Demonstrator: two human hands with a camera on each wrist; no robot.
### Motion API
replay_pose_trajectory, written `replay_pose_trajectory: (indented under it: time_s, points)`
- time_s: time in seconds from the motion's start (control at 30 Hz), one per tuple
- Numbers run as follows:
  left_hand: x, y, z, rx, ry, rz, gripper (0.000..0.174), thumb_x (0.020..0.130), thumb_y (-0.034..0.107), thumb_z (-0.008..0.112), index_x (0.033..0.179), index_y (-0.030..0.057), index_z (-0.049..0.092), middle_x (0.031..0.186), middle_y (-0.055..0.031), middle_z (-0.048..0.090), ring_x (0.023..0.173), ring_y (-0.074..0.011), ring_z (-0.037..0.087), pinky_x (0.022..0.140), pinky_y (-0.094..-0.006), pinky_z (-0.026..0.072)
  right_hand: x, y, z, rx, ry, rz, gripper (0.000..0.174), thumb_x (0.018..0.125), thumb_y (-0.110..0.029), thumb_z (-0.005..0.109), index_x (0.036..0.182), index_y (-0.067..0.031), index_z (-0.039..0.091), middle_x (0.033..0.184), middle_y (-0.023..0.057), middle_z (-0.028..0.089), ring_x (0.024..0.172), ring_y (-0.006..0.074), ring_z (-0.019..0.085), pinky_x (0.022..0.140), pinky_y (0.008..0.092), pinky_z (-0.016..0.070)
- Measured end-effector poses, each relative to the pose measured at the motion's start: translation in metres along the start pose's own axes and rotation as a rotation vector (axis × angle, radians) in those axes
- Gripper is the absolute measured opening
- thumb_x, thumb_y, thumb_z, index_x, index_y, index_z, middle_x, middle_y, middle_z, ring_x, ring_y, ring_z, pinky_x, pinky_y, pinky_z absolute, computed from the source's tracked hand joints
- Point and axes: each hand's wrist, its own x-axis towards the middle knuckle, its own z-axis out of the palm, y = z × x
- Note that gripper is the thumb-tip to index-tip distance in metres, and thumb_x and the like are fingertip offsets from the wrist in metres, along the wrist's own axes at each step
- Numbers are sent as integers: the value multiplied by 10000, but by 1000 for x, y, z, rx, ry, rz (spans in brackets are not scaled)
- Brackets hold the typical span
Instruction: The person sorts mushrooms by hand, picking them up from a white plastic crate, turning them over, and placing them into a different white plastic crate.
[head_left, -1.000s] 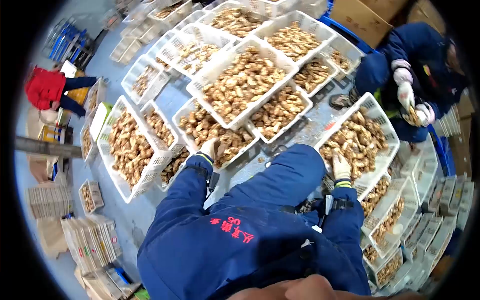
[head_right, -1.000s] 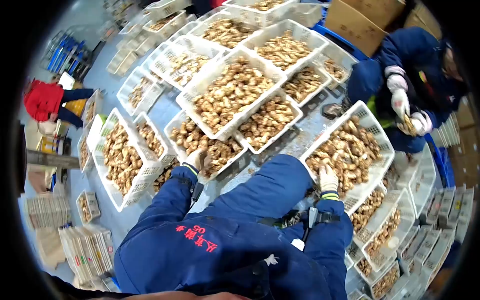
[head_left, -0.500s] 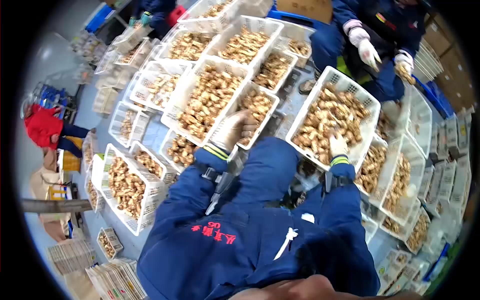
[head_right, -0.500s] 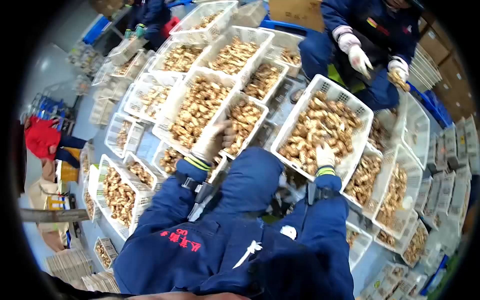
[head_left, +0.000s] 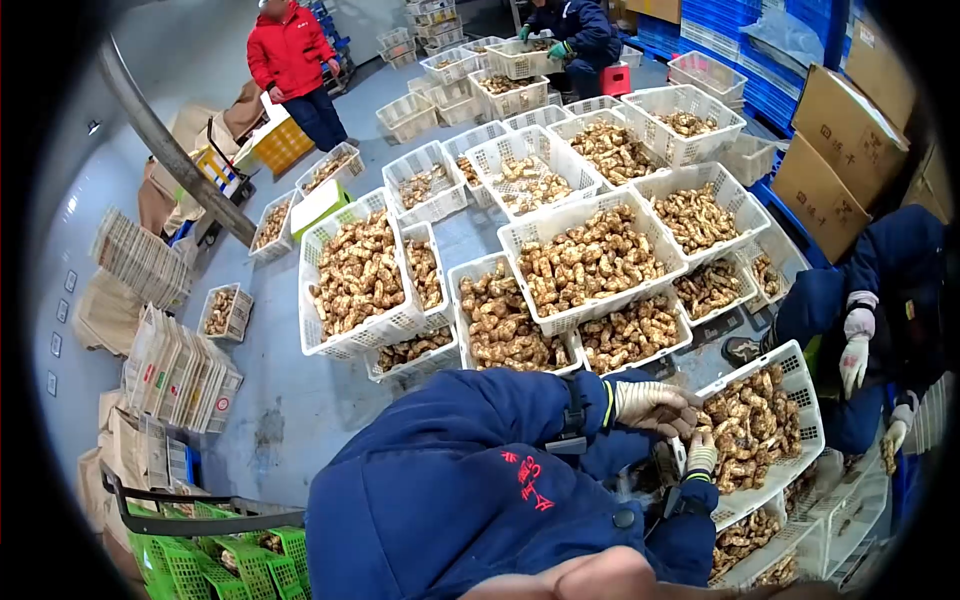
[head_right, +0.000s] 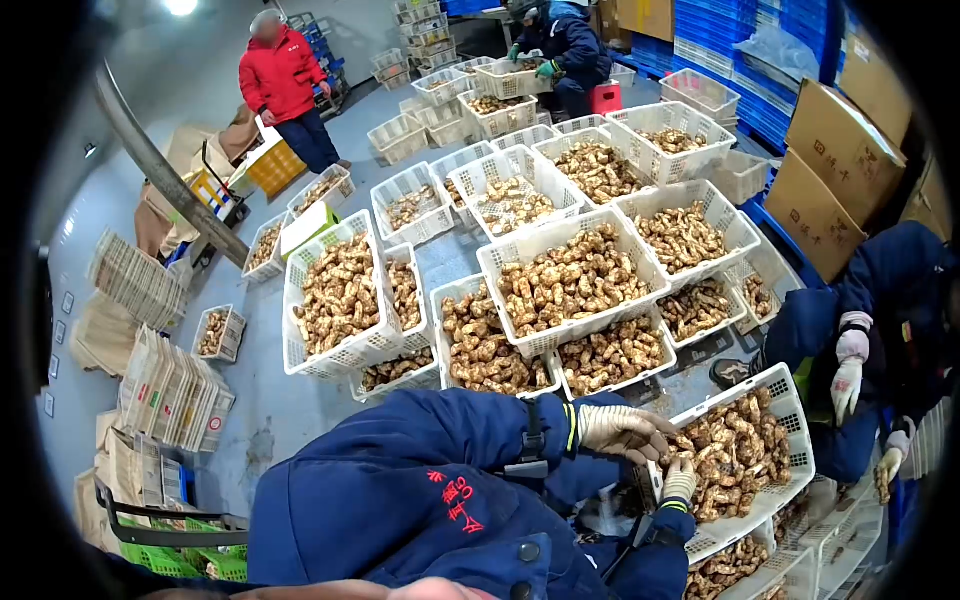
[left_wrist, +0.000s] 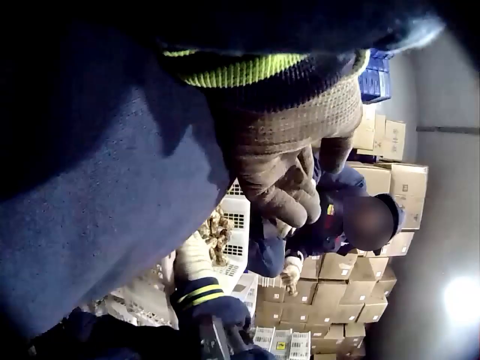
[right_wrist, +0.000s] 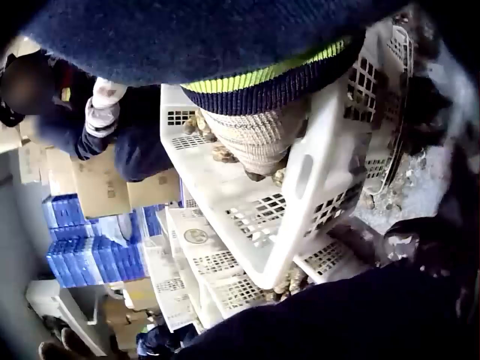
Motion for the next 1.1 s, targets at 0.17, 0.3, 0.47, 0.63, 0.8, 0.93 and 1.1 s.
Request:
replay_pose_trajectory:
  time_s: [0.17,0.3,0.47,0.63,0.8,0.93,1.1]
  points:
    - [-7,-6,3,-53,-95,-48,441,950,187,541,1355,45,437,1067,-102,646,984,-195,641,810,-311,557,-10,-6,3,-53,-63,-10,375,887,-351,517,1065,-47,644,1007,252,646,957,421,594,864,449,457]
    - [10,-15,-19,-74,44,-74,411,944,182,544,1326,45,473,1097,-102,635,961,-200,633,797,-316,545,-37,-35,-16,-196,-187,-174,338,883,-312,522,1054,-39,623,954,255,637,900,443,591,809,486,473]
    - [23,-3,-28,-131,73,-103,499,949,250,556,1365,31,387,1155,-129,598,1006,-235,613,845,-343,538,-40,-75,-44,-132,-398,-245,415,710,-123,691,1101,-12,606,947,252,644,889,429,607,779,471,493]
    - [35,17,-32,-495,247,-198,490,971,170,514,1408,24,347,1167,-146,514,922,-189,519,821,-311,477,-20,-76,-64,141,-522,19,554,625,-77,755,1142,30,586,1001,244,636,944,385,606,857,428,475]
    - [41,34,-17,-466,384,-297,455,981,216,496,1386,39,391,1133,-114,571,953,-183,557,834,-313,485,-17,-45,-41,177,-476,1,599,631,-201,763,1155,24,581,1086,245,611,999,414,575,888,457,457]
    - [35,38,-9,-368,529,-381,431,961,266,530,1349,90,463,1136,-110,639,1003,-244,640,871,-380,523,-17,-45,-12,282,-376,-3,496,622,-197,766,1048,22,635,983,225,649,882,376,624,823,430,498]
    - [18,16,-33,-142,646,-396,420,921,334,585,1296,157,522,1184,-105,625,1047,-233,618,852,-376,518,-18,-62,-8,236,-382,25,511,621,-163,775,1077,13,627,885,221,662,841,376,641,784,419,514]
